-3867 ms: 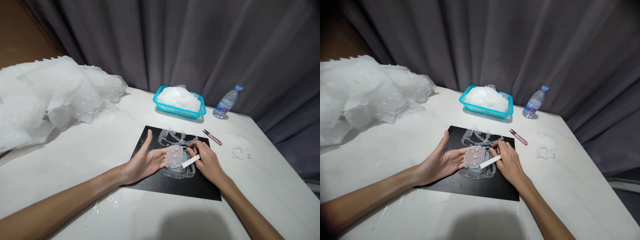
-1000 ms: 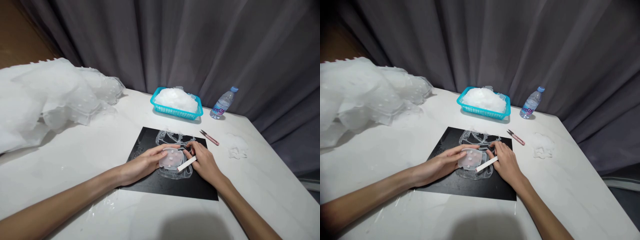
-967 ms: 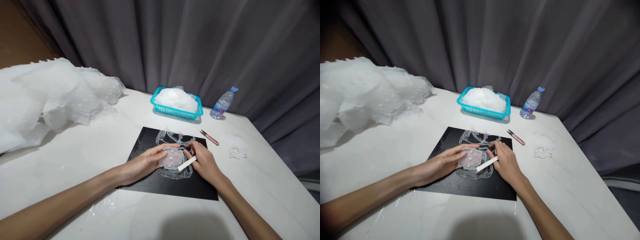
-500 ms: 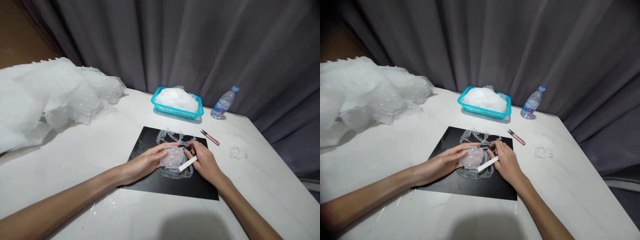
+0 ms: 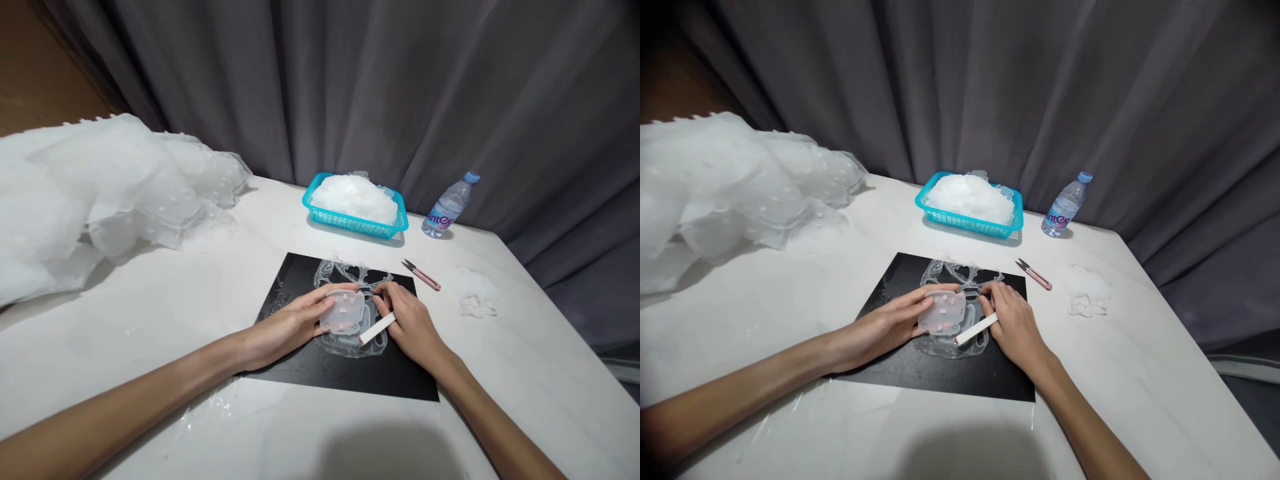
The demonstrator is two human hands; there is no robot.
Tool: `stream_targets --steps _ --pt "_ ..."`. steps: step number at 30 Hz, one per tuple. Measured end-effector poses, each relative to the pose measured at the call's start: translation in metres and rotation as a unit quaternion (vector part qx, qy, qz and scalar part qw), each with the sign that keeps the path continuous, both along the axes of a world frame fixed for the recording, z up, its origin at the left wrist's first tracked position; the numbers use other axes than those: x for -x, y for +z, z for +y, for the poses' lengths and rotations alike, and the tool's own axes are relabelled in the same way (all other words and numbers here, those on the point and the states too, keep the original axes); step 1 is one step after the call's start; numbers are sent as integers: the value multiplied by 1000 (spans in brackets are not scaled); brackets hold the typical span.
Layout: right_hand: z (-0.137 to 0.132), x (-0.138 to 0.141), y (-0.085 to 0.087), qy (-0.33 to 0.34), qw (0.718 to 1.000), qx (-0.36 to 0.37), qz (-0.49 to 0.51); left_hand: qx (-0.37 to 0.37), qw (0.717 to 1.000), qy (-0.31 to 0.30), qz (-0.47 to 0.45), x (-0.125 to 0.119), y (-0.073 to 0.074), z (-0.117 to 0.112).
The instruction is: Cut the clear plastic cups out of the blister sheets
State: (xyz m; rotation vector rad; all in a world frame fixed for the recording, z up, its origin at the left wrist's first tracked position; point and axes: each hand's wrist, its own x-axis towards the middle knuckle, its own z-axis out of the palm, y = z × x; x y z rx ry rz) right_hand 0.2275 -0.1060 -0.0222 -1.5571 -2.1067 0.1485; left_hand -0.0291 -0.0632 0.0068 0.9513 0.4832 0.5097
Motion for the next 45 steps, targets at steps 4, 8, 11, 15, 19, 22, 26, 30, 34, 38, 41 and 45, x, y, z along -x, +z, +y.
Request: stream_targets --steps 4,8,11,15,19,22,26,30,34,38,41,45 --pt "0 0 -1 1 1000 -2 -5 11 1000 8 -1 1 -1 0" --pt "1 2 -2 0 1000 -7 -6 25 999 19 11 0 0 -1" --pt "1 3 -3 -3 1000 -12 -5 40 998 42 32 -1 4 -1" --pt "2 3 -5 -4 1000 -19 1 78 990 84 77 -2 11 0" --pt "2 3 -5 -8 1000 -19 1 137 986 85 36 -2 15 4" --pt "2 3 -4 -11 1000 -12 -1 182 979 89 -1 -1 14 8" --pt "1 3 -3 -13 1000 -8 -5 208 974 86 -27 0 13 11" --pt "0 2 -3 -10 1000 -7 -4 204 976 60 -49 1 16 10" --pt "0 2 -3 -11 1000 -3 -6 185 980 45 -49 2 16 8" --pt "0 3 -3 -9 1000 -10 -8 157 986 45 -41 3 15 7" --pt "1 3 -3 -7 1000 -12 -4 96 995 40 1 3 14 4" --pt "1 5 -3 -4 1000 -10 5 3 998 10 59 1 11 2"
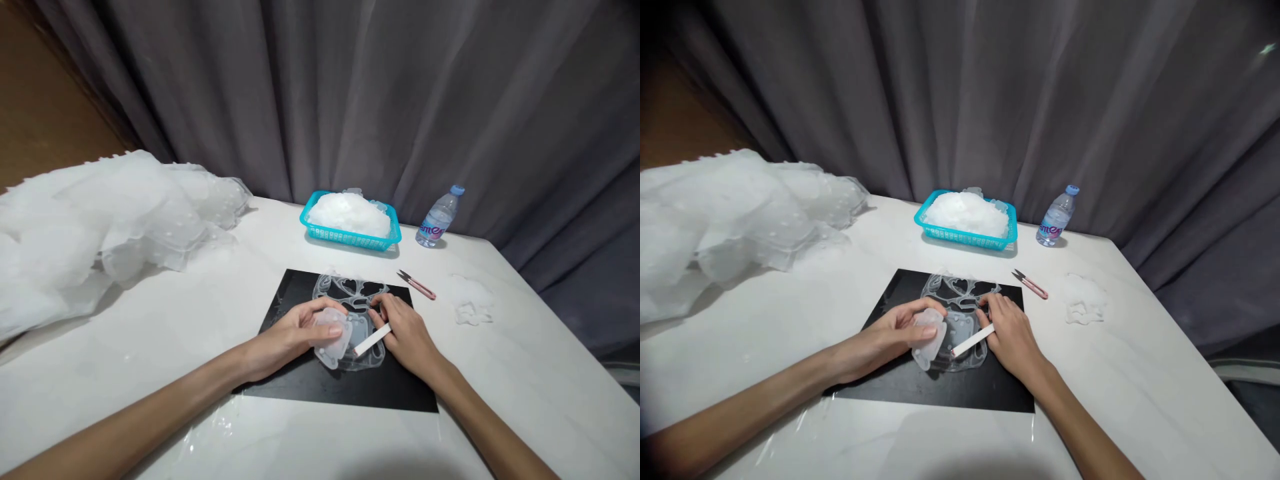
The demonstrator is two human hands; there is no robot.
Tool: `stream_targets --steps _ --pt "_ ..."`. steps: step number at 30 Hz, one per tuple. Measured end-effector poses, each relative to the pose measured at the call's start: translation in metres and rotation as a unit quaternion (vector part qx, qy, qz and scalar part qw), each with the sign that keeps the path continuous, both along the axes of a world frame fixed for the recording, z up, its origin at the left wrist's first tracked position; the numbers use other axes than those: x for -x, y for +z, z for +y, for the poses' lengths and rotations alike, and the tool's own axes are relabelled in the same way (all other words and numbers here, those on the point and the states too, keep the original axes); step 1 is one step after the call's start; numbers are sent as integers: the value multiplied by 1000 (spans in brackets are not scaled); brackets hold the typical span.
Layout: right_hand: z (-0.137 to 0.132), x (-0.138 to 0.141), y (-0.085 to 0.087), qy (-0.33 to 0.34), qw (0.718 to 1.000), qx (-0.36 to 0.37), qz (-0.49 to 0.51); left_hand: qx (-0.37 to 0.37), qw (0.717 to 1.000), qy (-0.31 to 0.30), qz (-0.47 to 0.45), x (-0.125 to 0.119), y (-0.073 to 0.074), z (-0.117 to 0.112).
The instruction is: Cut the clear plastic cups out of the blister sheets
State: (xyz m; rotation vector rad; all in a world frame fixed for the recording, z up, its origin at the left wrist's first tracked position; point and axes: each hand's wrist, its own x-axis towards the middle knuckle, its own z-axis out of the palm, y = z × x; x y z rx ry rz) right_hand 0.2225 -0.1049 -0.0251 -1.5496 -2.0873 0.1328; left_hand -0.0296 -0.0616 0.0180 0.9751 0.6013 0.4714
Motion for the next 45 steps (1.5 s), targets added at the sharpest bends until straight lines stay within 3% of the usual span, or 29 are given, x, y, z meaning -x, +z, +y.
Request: stream_targets --steps 2,4,6,8,13,16,19,23,26,29,32,35,37,42,45 --pt "1 1 0 2 1000 -5 1 -53 998 -11 29 -1 -2 4" --pt "2 2 0 3 1000 -10 -2 -160 985 -5 68 -3 -2 15" --pt "4 3 0 3 1000 -14 -6 -327 937 21 118 -9 4 37" --pt "6 3 0 0 1000 -18 -8 -481 857 67 173 -22 20 71" --pt "7 5 2 -2 1000 -23 -4 -535 798 178 214 -82 80 173" --pt "7 6 2 -1 1000 -27 1 -546 756 243 267 -105 95 200" --pt "7 6 2 -2 999 -33 5 -574 719 264 289 -98 77 181" --pt "6 6 1 -19 999 -31 11 -619 712 180 278 -50 31 103" --pt "4 4 4 -47 995 -32 85 -672 698 13 245 -10 7 37" --pt "0 1 12 -78 978 -73 179 -673 703 -121 198 14 0 -3" --pt "-5 -1 19 -75 965 -85 238 -643 725 -145 200 21 -1 -13" --pt "-10 -1 22 -27 955 -32 293 -597 759 -143 214 20 -4 -8" --pt "-13 0 24 -6 949 19 315 -586 768 -146 214 19 -6 -6" --pt "-18 5 35 65 943 117 305 -627 733 -155 213 21 -10 -9" --pt "-20 3 44 108 940 150 287 -637 729 -143 205 21 -10 -10"
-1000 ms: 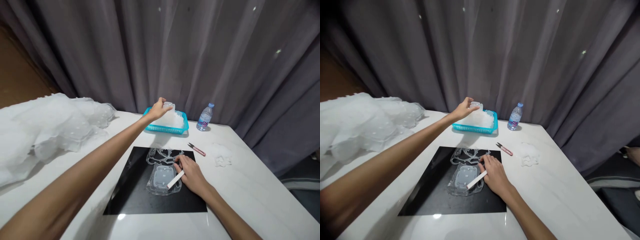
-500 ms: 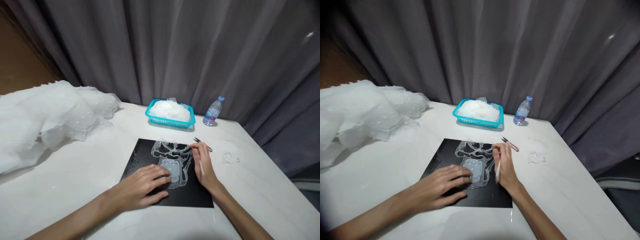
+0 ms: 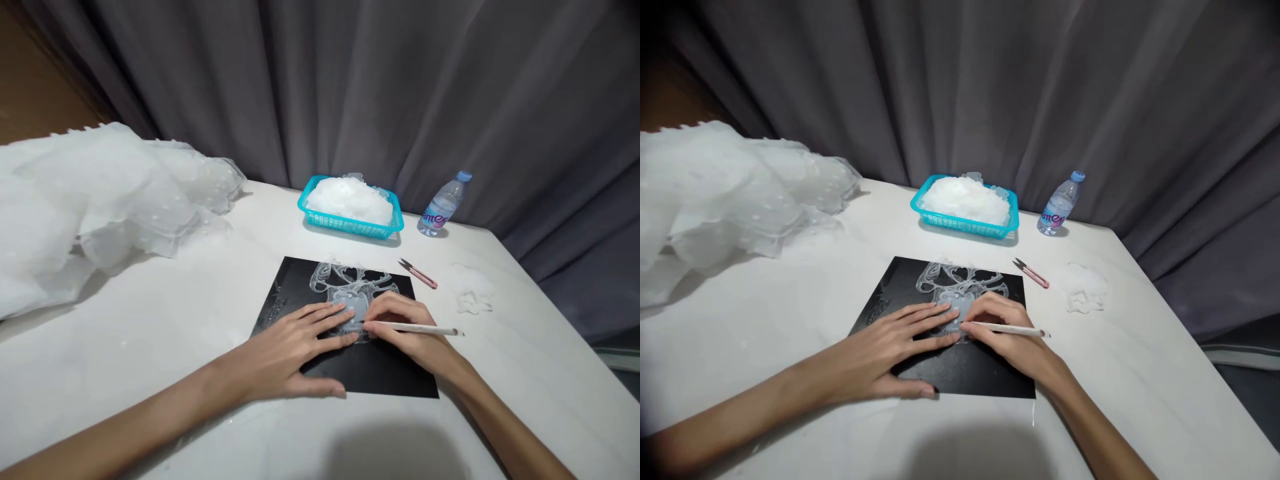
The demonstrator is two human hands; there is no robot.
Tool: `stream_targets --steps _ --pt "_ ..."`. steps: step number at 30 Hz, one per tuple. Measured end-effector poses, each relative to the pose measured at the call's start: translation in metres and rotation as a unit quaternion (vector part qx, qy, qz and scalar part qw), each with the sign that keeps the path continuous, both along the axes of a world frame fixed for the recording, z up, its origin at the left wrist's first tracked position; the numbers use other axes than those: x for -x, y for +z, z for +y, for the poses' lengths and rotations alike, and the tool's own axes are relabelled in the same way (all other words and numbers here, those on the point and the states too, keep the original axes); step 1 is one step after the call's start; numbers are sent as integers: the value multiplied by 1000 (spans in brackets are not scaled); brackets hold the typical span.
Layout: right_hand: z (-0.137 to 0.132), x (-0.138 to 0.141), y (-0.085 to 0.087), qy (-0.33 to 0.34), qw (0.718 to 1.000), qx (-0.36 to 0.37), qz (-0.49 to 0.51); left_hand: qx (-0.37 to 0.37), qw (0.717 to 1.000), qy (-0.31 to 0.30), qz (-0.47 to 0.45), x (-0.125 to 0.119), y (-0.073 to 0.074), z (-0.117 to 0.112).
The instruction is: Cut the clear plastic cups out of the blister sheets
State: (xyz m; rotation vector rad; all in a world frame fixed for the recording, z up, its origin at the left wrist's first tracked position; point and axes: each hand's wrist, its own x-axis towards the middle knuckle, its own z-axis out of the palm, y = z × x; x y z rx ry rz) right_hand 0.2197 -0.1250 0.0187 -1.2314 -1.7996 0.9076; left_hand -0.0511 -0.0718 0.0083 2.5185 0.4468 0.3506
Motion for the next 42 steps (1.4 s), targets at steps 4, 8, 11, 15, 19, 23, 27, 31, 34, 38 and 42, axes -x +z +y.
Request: stream_targets --steps 4,8,11,15,19,23,27,31,34,38,42 --pt "-1 -6 4 38 999 33 -18 19 999 25 -11 -2 0 1" --pt "-3 -10 2 37 997 51 -37 24 999 26 -27 -5 -1 0" --pt "-5 -11 1 31 998 47 -38 10 999 20 -48 -5 -3 -2" --pt "-5 -11 0 58 998 23 -30 -8 1000 18 -1 -5 -4 -2" --pt "-5 -9 0 81 996 16 -36 -9 999 19 45 -5 -1 -1" --pt "-6 -5 0 77 996 14 -46 11 998 16 58 -5 2 1" --pt "-6 -2 0 75 996 5 -55 17 998 -2 66 -4 2 4" --pt "-6 0 -1 82 994 -11 -67 10 998 -7 68 -4 1 4" --pt "-7 1 -1 87 992 -24 -86 1 997 -7 72 -3 0 4" --pt "-9 0 4 97 985 -50 -136 -18 997 -3 75 -3 -1 2" --pt "-12 -5 10 90 980 -42 -175 -22 998 5 51 -4 -2 3"
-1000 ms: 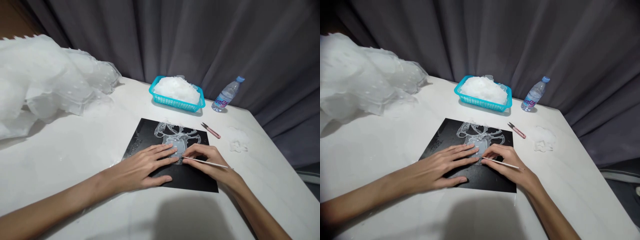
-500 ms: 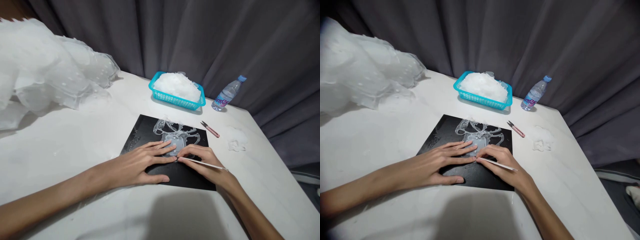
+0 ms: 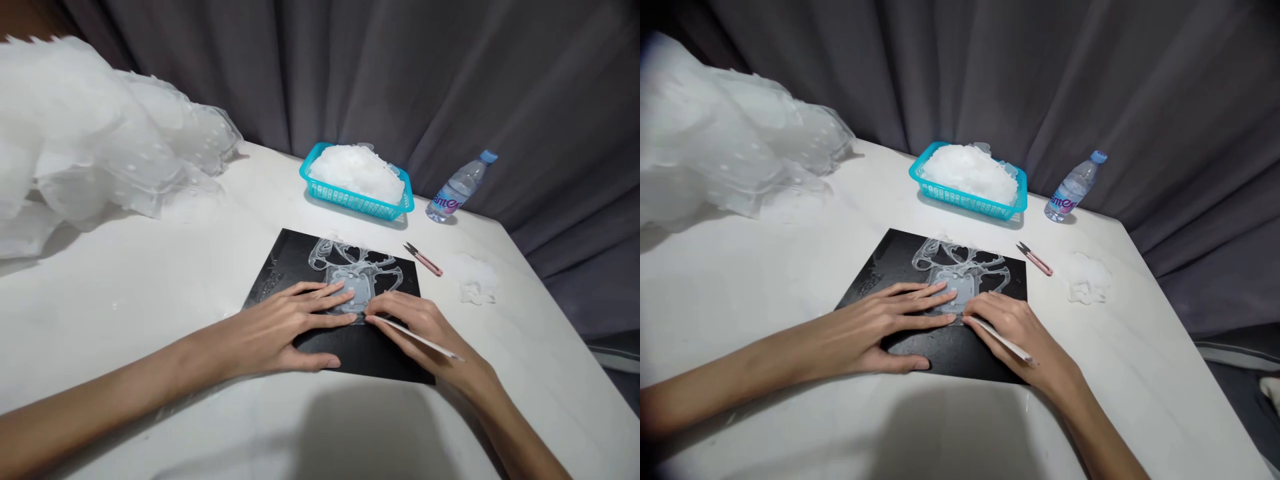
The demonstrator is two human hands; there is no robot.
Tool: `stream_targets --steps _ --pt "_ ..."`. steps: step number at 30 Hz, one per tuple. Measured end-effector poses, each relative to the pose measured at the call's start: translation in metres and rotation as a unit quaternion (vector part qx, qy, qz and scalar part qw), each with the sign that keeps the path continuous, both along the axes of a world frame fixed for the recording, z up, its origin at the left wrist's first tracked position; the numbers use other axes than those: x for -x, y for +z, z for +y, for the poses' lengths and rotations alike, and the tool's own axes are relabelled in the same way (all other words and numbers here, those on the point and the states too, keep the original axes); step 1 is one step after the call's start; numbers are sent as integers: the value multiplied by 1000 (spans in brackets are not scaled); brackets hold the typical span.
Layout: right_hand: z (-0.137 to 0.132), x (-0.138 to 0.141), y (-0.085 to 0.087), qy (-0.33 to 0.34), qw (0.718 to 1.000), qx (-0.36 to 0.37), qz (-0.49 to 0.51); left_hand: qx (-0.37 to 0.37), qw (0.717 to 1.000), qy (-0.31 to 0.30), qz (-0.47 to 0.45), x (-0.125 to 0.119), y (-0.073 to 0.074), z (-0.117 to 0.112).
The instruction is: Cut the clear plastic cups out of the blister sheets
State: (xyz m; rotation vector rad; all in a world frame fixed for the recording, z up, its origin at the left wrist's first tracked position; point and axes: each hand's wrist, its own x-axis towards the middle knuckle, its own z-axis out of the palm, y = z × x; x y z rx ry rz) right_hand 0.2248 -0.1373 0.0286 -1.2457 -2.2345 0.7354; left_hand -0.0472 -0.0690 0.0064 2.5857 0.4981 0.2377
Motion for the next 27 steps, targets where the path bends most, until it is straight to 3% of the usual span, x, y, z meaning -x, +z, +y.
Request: stream_targets --steps 5,11,21,27 --pt "-2 -1 1 7 999 9 34 -10 1000 -5 -2 0 1 2" --pt "-1 3 -5 20 999 -28 33 -13 1000 -15 14 -1 3 2" --pt "2 5 -18 39 976 -195 -84 1 1000 -13 3 1 1 2" --pt "2 4 -15 29 977 -186 -97 17 1000 -17 -9 1 3 4"
